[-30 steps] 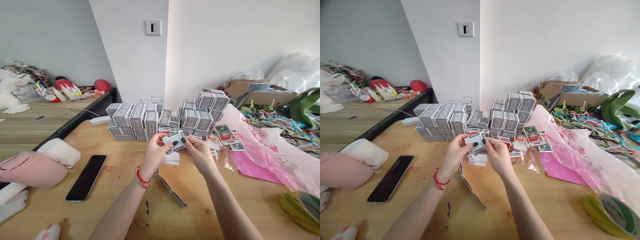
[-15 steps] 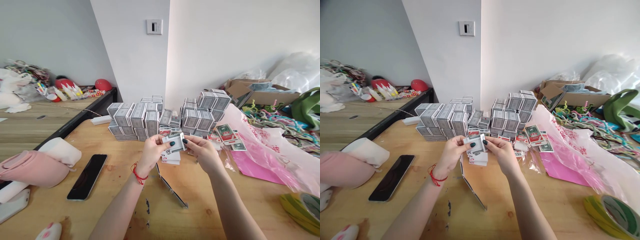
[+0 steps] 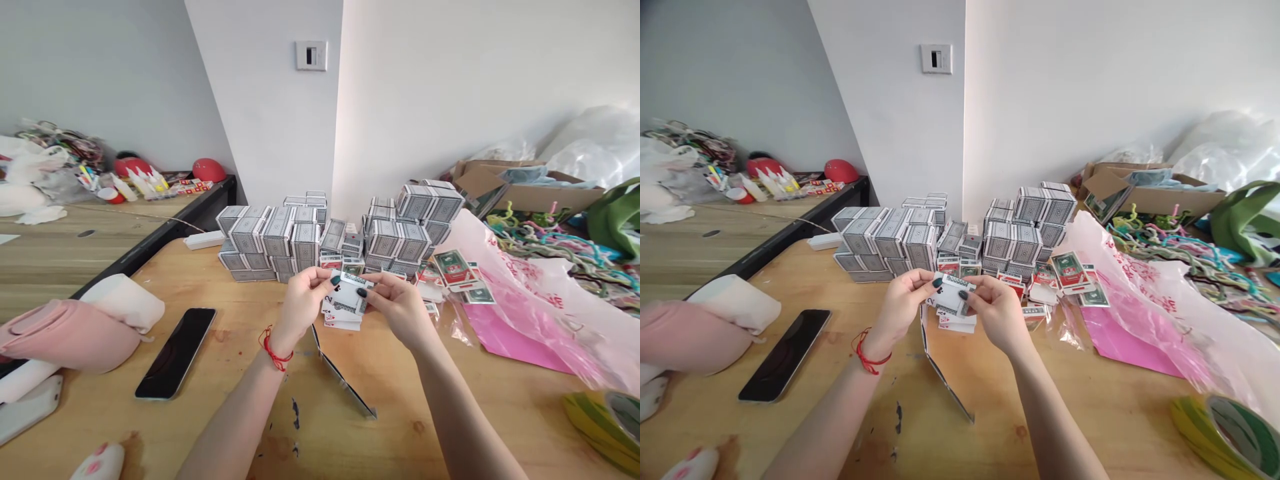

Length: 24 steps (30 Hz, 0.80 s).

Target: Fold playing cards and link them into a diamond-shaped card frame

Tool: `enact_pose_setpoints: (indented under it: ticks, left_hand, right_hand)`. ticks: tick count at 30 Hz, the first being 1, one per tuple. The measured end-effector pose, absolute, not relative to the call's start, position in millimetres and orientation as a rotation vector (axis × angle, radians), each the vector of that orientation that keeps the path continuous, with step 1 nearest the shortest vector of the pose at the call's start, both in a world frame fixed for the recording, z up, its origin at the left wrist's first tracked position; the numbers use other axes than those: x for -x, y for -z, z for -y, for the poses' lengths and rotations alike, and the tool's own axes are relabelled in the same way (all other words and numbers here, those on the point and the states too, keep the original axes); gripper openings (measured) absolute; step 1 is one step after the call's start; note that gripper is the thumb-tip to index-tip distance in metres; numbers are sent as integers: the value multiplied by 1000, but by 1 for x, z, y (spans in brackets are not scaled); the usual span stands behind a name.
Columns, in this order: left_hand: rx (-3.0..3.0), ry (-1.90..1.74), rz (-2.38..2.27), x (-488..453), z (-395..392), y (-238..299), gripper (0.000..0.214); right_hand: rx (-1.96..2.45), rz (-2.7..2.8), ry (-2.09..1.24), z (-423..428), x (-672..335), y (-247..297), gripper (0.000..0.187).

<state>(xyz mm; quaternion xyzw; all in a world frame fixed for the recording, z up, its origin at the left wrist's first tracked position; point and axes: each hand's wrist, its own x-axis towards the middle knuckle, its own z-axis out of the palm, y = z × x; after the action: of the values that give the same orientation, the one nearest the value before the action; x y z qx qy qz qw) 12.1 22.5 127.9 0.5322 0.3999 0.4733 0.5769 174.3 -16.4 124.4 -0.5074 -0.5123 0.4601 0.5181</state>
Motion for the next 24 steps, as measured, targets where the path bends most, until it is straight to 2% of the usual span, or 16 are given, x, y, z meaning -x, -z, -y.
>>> enact_pose_setpoints:
  ticks: [8,15,20,24]
  left_hand:
    - [-1519,-1264,-974,-15,-17,-122,12]
    - [-1566,-1195,-988,-18,-12,-126,18]
    - [-1234,-1230,-925,-27,-8,-120,37]
    - [-1226,-1175,-840,-38,2,-119,29]
  right_hand:
    - [1190,1204,-1209,18,-160,-121,30]
    - [1114,1281,-1366,23,-153,-128,31]
    - [1079,1168,-1214,22,-151,-128,28]
    - [1093,1146,-1095,22,-151,-124,26]
